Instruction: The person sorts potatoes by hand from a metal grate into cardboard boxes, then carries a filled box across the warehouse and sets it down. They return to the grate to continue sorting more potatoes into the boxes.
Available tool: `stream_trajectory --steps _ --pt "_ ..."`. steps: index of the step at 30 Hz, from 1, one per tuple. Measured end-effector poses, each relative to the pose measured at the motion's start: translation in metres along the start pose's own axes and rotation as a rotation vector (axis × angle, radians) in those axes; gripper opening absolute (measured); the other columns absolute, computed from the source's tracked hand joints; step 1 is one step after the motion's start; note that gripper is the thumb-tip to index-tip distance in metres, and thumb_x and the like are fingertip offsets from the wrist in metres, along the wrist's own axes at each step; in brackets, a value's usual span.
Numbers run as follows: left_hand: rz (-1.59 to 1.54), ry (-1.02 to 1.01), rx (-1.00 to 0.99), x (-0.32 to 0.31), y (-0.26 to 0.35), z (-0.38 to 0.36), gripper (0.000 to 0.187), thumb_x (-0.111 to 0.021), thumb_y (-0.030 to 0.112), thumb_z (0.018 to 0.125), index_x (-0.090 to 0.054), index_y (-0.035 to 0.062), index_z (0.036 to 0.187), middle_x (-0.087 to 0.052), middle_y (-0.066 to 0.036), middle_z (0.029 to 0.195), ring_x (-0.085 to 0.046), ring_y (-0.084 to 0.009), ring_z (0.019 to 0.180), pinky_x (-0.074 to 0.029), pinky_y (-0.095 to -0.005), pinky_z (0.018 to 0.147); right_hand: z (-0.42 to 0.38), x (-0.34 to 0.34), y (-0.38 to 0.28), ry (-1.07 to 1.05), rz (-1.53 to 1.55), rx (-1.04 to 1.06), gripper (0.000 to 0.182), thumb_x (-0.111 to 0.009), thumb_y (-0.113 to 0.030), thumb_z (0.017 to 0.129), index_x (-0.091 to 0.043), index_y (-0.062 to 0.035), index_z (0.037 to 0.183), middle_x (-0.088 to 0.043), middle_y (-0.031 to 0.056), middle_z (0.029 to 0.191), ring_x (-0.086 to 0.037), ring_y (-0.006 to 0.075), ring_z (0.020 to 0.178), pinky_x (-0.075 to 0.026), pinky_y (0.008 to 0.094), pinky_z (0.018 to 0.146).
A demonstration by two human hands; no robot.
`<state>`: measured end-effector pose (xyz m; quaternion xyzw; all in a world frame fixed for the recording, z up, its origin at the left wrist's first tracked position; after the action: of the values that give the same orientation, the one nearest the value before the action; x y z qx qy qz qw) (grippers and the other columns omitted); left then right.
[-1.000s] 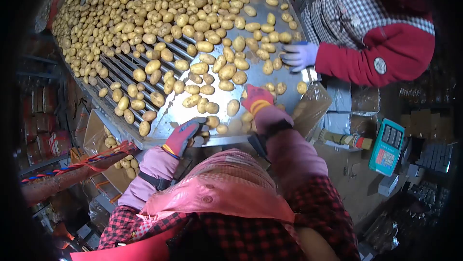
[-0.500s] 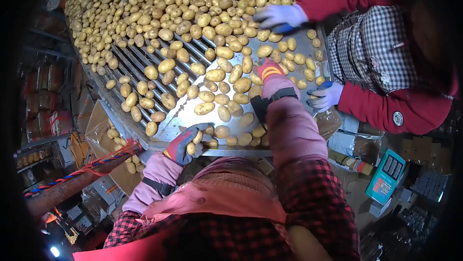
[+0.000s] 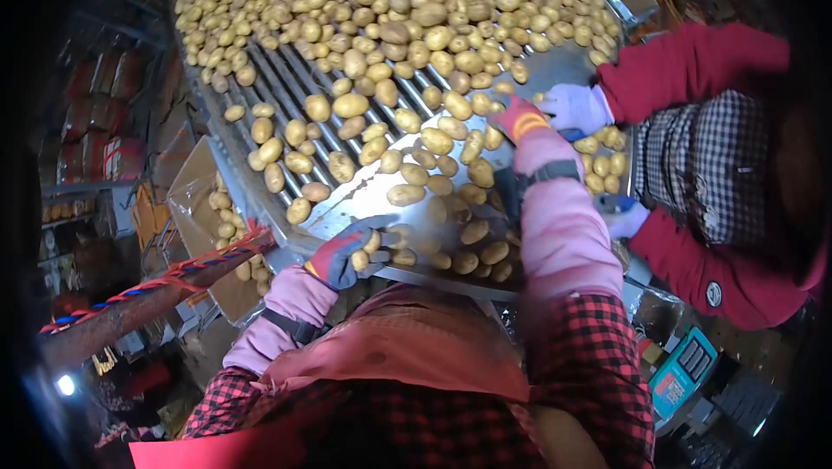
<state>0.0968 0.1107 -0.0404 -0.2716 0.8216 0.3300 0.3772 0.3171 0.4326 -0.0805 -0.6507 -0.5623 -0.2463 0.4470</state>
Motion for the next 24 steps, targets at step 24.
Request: stream_trajectory --steps 24 --pt "0.476 0.035 -0.502 0.054 0.011 -0.097 0.04 -0.039 0.028 0.098 -0.047 -0.0008 0.124 -0.054 -0.018 0.122 -0.057 -0.0286 0.107 -0.051 -0.0328 0.086 -0.22 -0.108 -0.179 -0.475 1.711 0.294 0.039 -0.056 -0.03 0.097 -0.049 -0.0037 0.124 -0.058 0.0051 0.104 -0.055 0.0113 0.084 -0.052 0.026 0.081"
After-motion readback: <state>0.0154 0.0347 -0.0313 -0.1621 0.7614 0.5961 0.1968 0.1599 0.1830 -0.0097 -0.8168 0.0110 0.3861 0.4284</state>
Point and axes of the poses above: each hand's wrist, its own z-axis towards the middle knuckle, its own x-axis out of the back of the hand, y = z × x, the point moved 9 cm from there along z, towards the middle knuckle
